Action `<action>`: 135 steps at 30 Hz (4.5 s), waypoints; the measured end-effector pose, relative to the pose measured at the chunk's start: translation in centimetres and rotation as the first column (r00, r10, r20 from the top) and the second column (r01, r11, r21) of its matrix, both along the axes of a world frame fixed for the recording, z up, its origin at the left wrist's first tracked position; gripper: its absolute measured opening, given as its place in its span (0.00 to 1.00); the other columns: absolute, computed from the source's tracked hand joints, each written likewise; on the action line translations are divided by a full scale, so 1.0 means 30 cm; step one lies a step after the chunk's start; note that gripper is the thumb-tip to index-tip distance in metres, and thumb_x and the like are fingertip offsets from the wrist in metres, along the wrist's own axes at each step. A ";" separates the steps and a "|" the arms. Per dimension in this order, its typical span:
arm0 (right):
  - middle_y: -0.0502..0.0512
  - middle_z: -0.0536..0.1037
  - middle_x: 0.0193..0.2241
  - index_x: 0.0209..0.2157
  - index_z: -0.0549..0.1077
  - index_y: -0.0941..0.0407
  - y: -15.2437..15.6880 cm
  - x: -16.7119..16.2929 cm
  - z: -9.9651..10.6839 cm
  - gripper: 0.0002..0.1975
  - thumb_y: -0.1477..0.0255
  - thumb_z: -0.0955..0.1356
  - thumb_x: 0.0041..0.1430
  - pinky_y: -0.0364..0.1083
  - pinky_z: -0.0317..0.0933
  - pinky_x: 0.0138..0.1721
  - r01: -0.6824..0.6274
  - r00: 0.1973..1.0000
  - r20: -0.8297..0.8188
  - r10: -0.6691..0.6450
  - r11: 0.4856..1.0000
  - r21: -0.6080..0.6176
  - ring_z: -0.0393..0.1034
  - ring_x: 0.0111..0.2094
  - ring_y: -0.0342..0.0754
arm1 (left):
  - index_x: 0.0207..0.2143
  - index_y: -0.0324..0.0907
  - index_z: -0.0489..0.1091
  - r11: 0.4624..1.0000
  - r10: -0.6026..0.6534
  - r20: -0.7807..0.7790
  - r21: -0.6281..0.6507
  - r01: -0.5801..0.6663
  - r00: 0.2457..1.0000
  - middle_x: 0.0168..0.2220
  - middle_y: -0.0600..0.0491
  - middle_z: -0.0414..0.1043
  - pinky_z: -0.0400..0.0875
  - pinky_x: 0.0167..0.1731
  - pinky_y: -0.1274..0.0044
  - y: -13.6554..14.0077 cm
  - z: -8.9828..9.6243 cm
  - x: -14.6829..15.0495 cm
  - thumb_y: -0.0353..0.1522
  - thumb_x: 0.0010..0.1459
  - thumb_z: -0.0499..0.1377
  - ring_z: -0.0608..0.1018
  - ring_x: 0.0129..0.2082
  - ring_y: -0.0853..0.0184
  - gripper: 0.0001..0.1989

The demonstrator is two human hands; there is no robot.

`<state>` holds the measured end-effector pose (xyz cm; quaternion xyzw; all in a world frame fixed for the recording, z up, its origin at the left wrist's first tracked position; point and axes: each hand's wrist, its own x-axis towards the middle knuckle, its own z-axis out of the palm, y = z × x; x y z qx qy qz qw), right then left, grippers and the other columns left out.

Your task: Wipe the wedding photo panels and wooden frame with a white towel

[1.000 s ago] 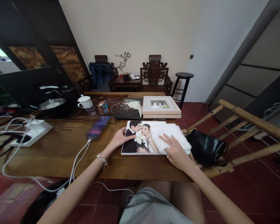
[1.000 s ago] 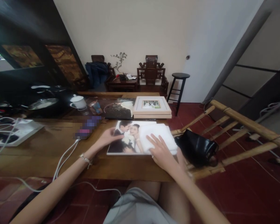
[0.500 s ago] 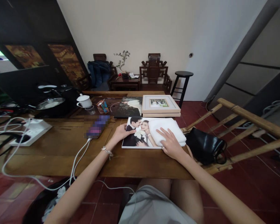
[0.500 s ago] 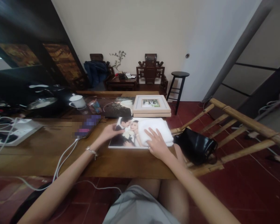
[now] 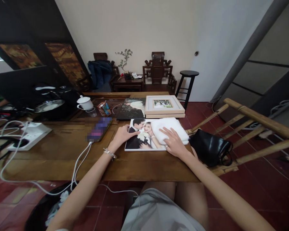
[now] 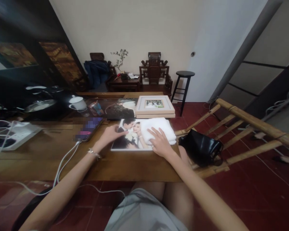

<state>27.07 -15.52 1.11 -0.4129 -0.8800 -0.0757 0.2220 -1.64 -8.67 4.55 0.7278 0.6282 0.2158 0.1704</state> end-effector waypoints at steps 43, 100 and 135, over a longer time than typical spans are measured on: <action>0.66 0.67 0.59 0.33 0.76 0.59 -0.162 -0.041 0.081 0.20 0.89 0.60 0.42 0.63 0.50 0.61 0.078 0.988 0.145 -0.055 0.985 -0.157 0.55 0.63 0.61 | 0.56 0.35 0.68 0.927 -0.319 0.162 0.260 0.271 0.934 0.62 0.40 0.61 0.52 0.63 0.63 0.040 -0.172 0.025 0.43 0.60 0.53 0.60 0.64 0.56 0.27; 0.65 0.69 0.57 0.30 0.75 0.57 -0.229 -0.041 0.093 0.19 0.89 0.61 0.40 0.65 0.51 0.61 0.013 0.999 0.052 -0.003 0.983 -0.185 0.55 0.63 0.62 | 0.60 0.41 0.62 0.913 -0.364 0.137 0.247 0.324 0.921 0.64 0.44 0.58 0.50 0.64 0.62 0.055 -0.171 0.000 0.45 0.62 0.53 0.58 0.65 0.58 0.28; 0.67 0.69 0.57 0.23 0.71 0.58 -0.265 -0.005 0.095 0.14 0.89 0.60 0.41 0.65 0.53 0.60 -0.037 0.997 0.067 0.044 0.994 -0.104 0.54 0.63 0.62 | 0.55 0.38 0.69 0.915 -0.344 0.165 0.278 0.291 0.924 0.61 0.42 0.63 0.55 0.62 0.60 0.019 -0.149 0.020 0.42 0.59 0.56 0.62 0.63 0.57 0.25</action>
